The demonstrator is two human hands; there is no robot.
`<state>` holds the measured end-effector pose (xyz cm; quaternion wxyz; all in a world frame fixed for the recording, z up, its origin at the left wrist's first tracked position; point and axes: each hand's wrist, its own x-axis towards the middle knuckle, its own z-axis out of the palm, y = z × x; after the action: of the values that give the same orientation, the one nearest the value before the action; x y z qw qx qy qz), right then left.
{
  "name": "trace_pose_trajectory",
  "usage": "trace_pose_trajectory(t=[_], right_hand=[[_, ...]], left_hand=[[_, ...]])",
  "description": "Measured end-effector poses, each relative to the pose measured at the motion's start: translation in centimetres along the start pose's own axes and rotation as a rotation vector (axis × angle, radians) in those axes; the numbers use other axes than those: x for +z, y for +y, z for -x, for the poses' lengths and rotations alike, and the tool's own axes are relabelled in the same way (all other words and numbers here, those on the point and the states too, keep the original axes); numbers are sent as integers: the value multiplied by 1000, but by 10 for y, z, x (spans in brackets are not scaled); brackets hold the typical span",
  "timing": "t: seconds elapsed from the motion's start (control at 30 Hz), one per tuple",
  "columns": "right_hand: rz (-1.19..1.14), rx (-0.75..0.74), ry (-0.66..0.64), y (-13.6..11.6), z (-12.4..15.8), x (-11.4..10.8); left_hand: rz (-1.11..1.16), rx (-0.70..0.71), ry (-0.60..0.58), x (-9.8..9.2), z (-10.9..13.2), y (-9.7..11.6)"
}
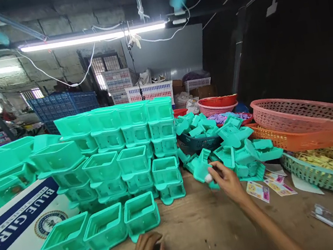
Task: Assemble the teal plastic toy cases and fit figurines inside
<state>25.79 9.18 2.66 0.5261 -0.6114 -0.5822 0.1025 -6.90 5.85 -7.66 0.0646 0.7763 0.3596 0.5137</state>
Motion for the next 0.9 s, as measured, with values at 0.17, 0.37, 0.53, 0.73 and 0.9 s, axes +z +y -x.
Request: trace_pose_trajectory(t=[0.17, 0.37, 0.53, 0.73, 0.9], right_hand=[[-117, -32, -283, -36, 95, -20], [8, -165, -523, -35, 145, -23], [324, -156, -282, 6, 93, -39], [605, -26, -7, 74, 40, -41], [669, -69, -43, 79, 51, -45]], left_hand=[[194, -214, -168, 11, -7, 49], [495, -415, -426, 29, -14, 70], [474, -517, -370, 31, -3, 59], [443, -522, -394, 32, 7, 57], [445, -529, -396, 30, 5, 58]])
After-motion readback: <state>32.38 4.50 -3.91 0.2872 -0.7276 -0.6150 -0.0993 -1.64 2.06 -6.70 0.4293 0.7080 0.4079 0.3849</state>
